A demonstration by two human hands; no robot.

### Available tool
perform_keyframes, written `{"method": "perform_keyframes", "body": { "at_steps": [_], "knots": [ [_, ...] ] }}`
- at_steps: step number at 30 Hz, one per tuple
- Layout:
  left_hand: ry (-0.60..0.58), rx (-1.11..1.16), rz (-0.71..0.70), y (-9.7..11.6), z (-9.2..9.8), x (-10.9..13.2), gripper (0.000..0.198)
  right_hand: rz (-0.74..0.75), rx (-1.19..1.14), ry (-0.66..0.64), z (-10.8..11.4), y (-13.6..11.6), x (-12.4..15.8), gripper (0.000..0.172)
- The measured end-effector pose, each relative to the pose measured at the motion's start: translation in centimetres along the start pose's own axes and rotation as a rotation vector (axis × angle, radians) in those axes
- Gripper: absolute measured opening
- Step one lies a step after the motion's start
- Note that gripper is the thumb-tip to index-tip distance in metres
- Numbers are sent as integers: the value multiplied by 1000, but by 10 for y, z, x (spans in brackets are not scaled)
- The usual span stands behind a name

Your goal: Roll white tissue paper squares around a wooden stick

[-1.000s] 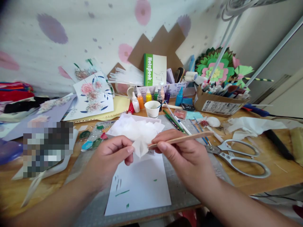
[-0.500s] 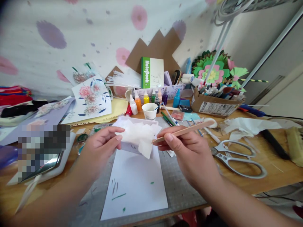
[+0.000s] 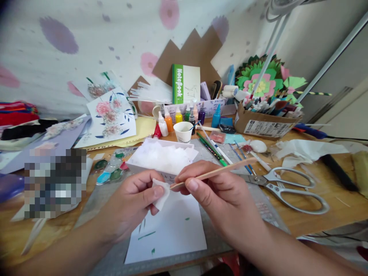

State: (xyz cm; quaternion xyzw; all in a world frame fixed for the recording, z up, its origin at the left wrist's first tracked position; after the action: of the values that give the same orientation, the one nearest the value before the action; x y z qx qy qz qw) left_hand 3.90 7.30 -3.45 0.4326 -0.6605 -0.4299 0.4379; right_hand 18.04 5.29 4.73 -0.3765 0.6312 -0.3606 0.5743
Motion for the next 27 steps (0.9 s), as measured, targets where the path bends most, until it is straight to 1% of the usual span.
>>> {"method": "perform_keyframes", "body": {
  "at_steps": [6,12,17,20,23,27],
  "knots": [
    [18,4,37,-1,0,1,14,102,140,-18,-2,-12,1,16],
    [32,-29,44,-4,2,1,18,141,215,-65,-8,-20,0,16],
    [31,-50,43,-5,2,2,19,170,273,-83,-10,-21,1,16],
    [32,-78,44,-5,2,2,17,167,285,-73,-9,-20,2,18],
    [34,-107,39,-3,1,2,16,141,259,-62,-8,-18,2,15],
    [52,-267,4,4,1,2,14,67,176,-47,-7,-13,2,13]
  ]
}}
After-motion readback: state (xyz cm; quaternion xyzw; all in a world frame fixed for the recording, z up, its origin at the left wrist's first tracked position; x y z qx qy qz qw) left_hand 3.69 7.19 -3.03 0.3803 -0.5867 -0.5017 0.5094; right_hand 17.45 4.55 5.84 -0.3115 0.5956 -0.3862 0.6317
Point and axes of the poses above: each hand's wrist, its own x-axis away from the middle knuckle, its own z-axis out of the back of the hand, y = z × x, the point moved 10 cm from there along -x, towards the middle knuckle, and after that the axes turned 12 degrees about y, right-handed, at the moved point
